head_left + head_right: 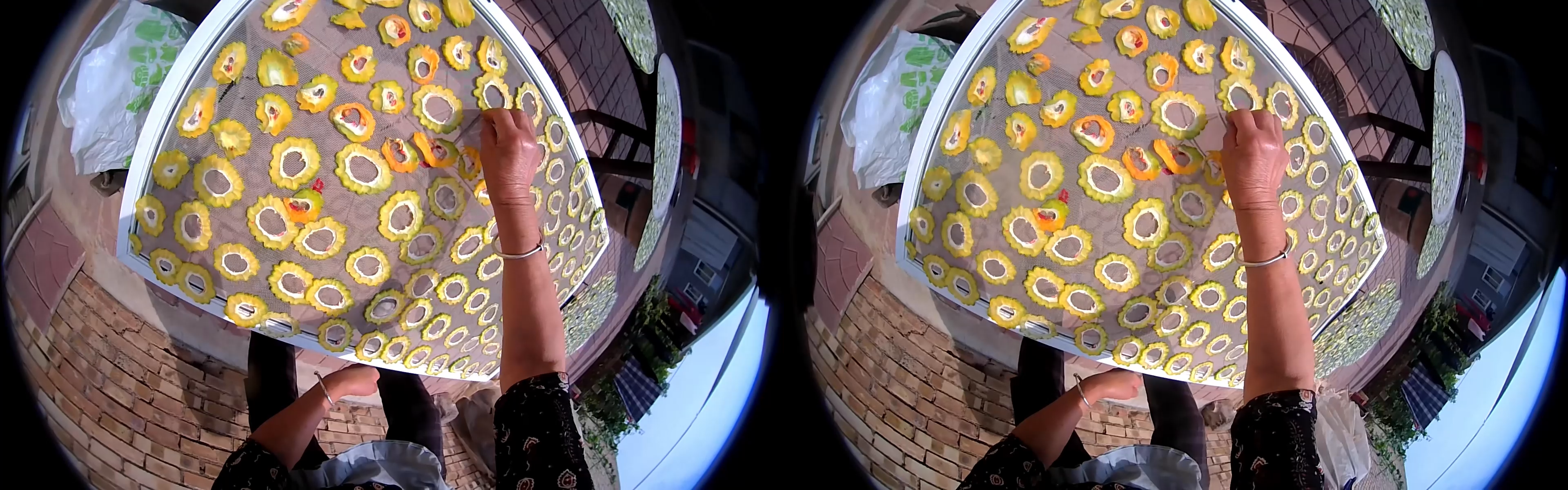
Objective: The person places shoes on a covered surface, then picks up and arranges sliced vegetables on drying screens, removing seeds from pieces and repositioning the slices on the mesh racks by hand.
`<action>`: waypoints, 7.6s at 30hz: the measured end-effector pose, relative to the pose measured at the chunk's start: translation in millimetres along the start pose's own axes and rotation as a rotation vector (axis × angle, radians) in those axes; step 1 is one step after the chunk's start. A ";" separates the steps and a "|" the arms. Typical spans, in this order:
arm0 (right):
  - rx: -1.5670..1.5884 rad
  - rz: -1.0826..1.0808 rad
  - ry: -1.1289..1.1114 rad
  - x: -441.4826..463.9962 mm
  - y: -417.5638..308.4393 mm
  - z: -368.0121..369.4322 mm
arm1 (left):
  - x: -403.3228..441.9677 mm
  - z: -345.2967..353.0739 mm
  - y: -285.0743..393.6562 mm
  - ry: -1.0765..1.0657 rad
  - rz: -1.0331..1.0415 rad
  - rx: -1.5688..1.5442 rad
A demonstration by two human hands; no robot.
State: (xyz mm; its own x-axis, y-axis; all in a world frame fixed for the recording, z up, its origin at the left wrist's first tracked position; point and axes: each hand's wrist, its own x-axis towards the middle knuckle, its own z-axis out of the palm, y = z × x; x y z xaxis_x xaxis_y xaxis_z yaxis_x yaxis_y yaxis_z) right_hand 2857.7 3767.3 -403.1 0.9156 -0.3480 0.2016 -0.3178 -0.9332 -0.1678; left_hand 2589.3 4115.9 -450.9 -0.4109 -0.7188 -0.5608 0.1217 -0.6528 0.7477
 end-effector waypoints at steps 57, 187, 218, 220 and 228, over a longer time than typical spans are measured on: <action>0.337 0.459 0.100 -53.3 28.4 -17.9 | 6.7 -0.6 3.0 -0.071 -0.086 0.073; 0.355 0.434 -0.011 -116.0 7.8 -19.2 | 4.3 -8.4 17.9 -0.203 0.046 -0.275; 0.363 0.775 -0.148 -145.2 62.8 -34.9 | -200.1 49.6 71.6 1.001 -0.367 0.369; 0.396 0.799 -0.191 -143.6 67.3 -34.1 | -194.5 55.9 72.7 1.002 -0.391 0.503; 0.878 0.873 0.027 -148.6 63.6 -59.9 | -191.6 49.3 59.3 0.961 -0.368 0.544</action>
State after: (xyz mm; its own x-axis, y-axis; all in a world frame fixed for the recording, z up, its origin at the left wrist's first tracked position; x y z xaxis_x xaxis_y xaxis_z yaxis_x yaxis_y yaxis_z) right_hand 2686.7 3754.3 -385.9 0.4718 -0.8345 -0.2846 -0.5369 -0.0158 -0.8435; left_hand 2630.7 4226.8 -281.5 0.5419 -0.5446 -0.6401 -0.3622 -0.8386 0.4068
